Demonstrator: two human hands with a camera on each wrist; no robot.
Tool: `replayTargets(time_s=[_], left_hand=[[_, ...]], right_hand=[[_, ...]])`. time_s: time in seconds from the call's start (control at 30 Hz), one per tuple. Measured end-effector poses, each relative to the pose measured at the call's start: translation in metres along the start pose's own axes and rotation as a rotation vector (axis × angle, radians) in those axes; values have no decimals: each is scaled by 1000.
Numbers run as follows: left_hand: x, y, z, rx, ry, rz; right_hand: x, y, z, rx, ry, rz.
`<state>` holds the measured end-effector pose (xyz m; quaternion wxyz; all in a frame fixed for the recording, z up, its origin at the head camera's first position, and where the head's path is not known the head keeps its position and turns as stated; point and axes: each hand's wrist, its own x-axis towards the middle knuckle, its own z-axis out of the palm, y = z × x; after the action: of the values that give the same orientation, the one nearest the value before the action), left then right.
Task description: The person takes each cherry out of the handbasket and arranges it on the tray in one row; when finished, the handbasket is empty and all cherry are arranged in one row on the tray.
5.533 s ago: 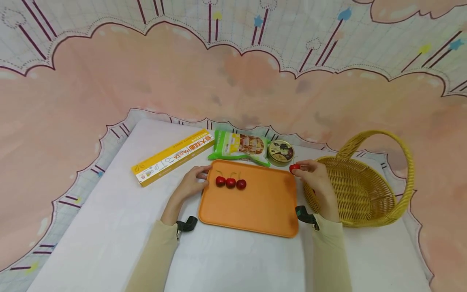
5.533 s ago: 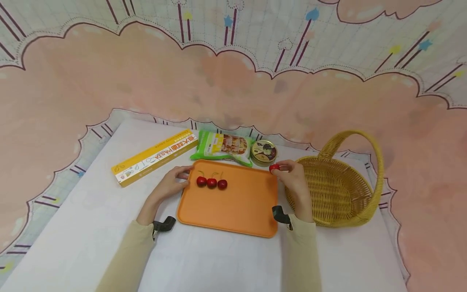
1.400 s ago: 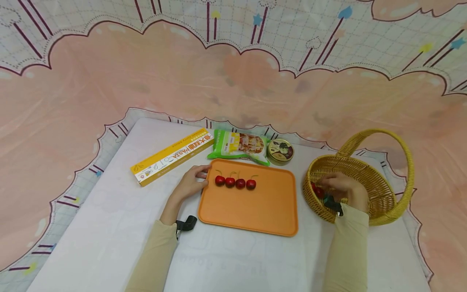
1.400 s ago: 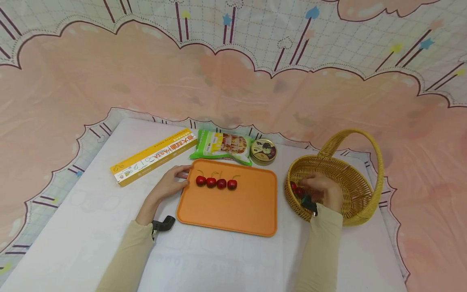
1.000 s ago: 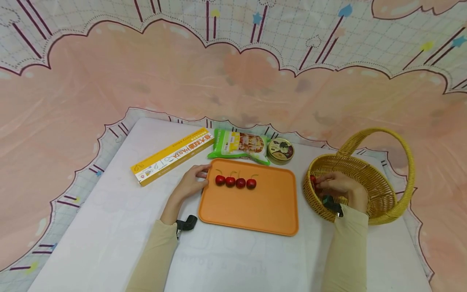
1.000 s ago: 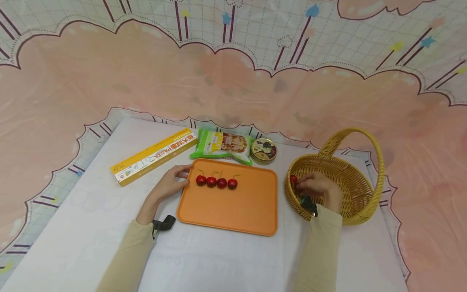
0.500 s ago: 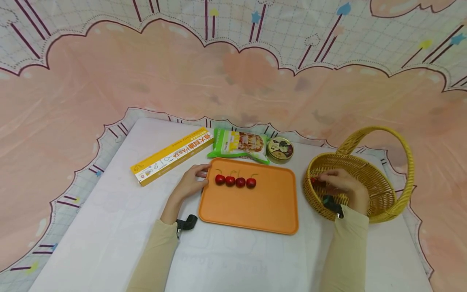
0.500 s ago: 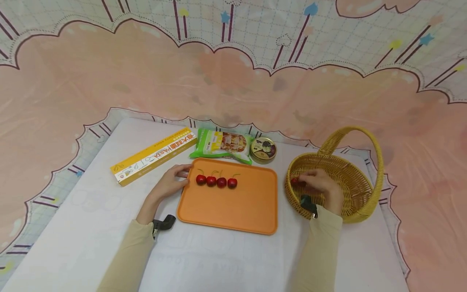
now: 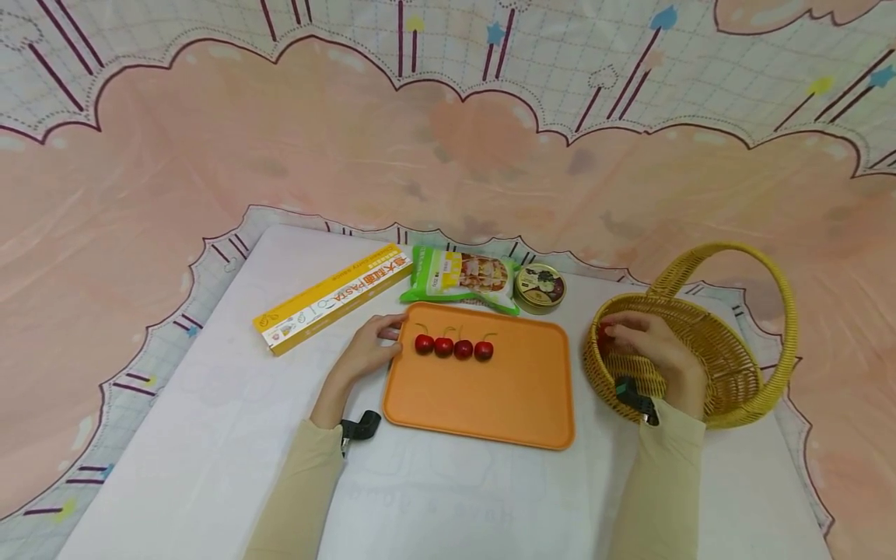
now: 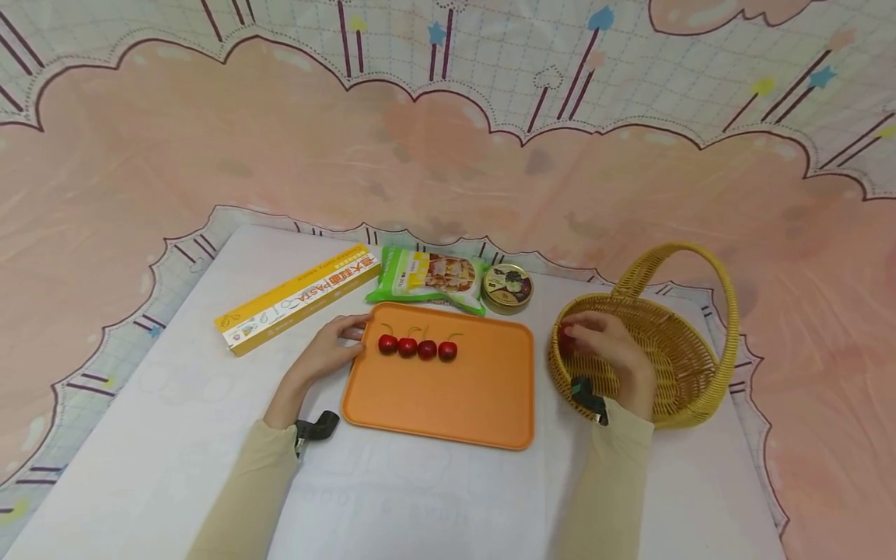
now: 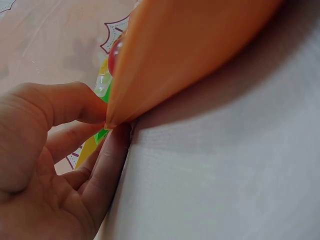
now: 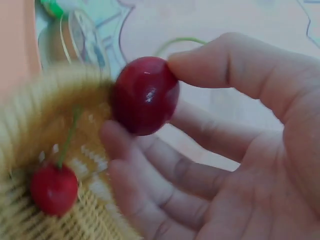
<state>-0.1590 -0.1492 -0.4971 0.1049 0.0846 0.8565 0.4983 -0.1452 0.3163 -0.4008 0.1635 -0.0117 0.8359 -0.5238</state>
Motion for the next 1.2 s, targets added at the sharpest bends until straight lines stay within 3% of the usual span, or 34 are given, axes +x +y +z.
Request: replayTargets(time_s=[0.4, 0.77, 1.03, 1.2], left_hand=[[0, 1, 0, 2, 2, 1], [0, -1, 0, -5, 7, 24], [-1, -1, 1, -19, 3, 13], [0, -1, 0, -16, 6, 8]], right_hand=[[0, -20, 19, -2, 102, -23], [16, -38, 53, -13, 46, -55], [39, -31, 85, -9, -8, -83], [47, -28, 102, -4, -11, -41]])
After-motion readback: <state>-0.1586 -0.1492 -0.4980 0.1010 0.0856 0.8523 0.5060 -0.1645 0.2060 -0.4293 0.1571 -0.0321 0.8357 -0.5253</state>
